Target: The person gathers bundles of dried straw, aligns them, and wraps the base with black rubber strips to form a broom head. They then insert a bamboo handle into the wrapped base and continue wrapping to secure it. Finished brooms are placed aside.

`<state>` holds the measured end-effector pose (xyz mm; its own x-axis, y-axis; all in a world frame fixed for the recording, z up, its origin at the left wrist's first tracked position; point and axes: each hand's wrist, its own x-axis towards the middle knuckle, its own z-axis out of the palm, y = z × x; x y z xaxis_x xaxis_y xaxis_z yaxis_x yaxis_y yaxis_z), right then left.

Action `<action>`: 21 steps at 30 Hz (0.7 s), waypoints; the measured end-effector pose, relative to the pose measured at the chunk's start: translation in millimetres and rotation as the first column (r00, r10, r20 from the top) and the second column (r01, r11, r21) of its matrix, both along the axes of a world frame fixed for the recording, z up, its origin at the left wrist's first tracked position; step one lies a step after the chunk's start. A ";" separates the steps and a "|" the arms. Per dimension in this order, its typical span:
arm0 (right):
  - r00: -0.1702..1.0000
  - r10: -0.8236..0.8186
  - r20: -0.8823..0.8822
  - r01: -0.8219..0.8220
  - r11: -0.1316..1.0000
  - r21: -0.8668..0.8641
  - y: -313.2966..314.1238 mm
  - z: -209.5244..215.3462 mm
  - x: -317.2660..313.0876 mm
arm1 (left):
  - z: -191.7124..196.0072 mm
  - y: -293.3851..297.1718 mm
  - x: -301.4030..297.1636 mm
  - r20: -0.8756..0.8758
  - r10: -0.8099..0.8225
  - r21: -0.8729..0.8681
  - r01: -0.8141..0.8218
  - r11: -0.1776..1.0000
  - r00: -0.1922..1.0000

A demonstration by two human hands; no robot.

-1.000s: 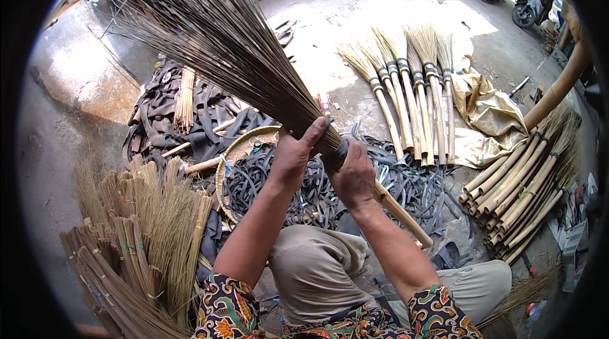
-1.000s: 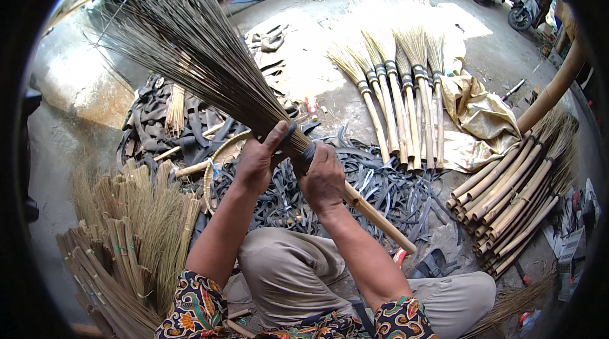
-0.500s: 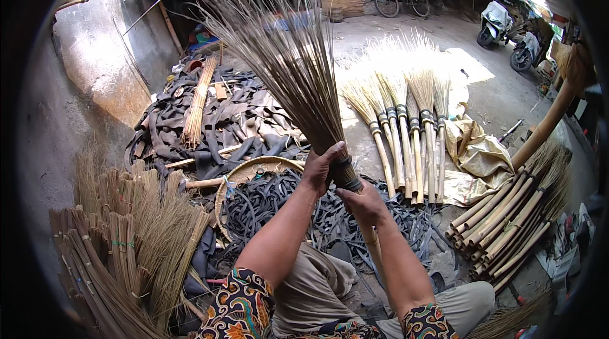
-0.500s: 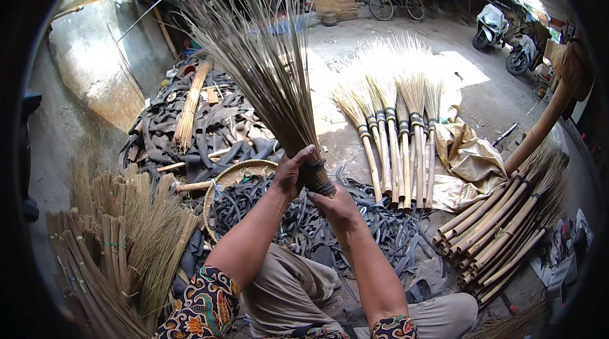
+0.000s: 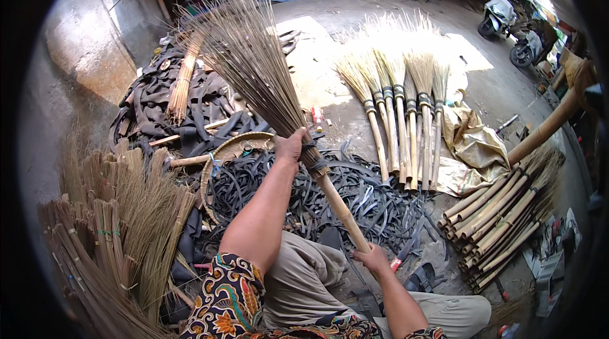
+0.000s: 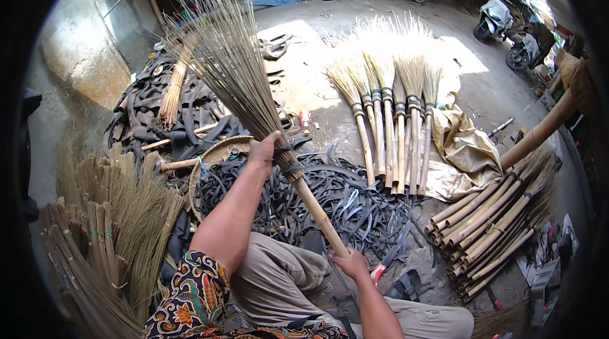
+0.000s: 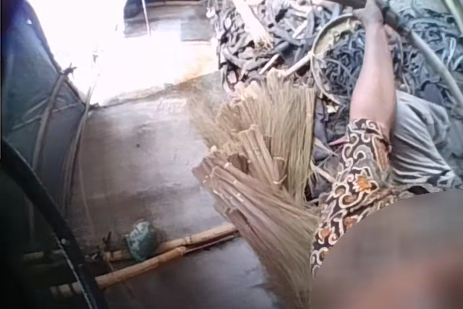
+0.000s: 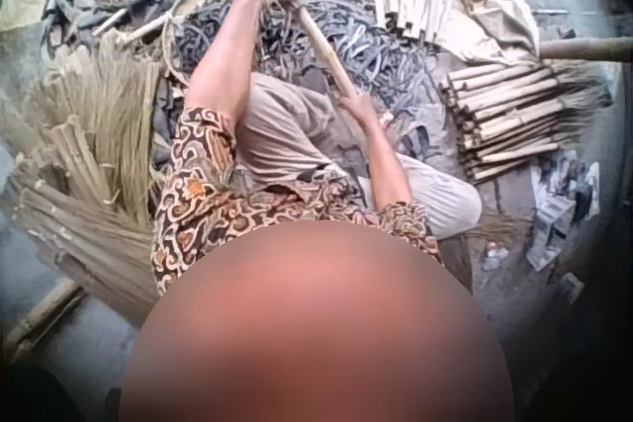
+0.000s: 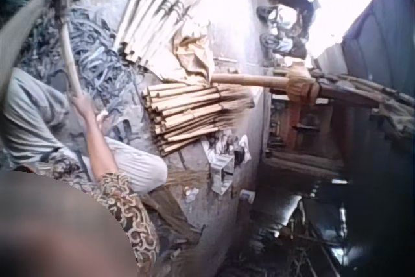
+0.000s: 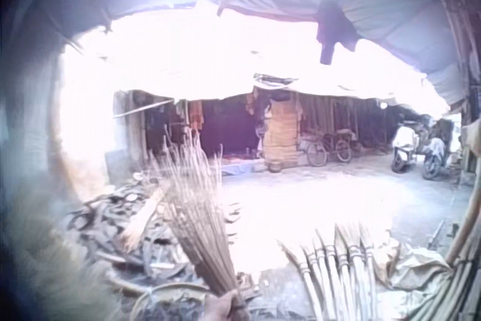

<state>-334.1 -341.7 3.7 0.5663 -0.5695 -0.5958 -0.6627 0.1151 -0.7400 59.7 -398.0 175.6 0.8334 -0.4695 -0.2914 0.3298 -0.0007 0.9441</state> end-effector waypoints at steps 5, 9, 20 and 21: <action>0.956 -0.295 0.016 0.290 0.926 -0.240 30.3 -11.8 5.6 | 29.4 11.6 -10.8 0.277 -0.373 0.222 0.319 0.921 0.885; 0.919 -0.395 -0.018 0.382 0.899 -0.212 18.7 -15.9 2.9 | 51.8 21.1 -32.9 0.257 -0.569 0.259 0.511 0.820 0.781; 0.689 -0.639 0.343 0.715 0.519 -0.470 -222.0 55.4 41.9 | 79.0 14.8 -68.9 0.407 -0.718 0.412 0.588 0.696 0.565; 0.753 -0.602 0.268 0.620 0.508 -0.598 -246.0 69.4 35.3 | 79.3 13.6 -70.5 0.398 -0.735 0.431 0.595 0.678 0.548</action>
<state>-298.9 -587.7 73.1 -0.0598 -0.9973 0.0424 -0.5927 0.0013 -0.8054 -10.9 -384.4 254.8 0.3486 -0.9312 -0.1068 -0.3738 -0.2426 0.8952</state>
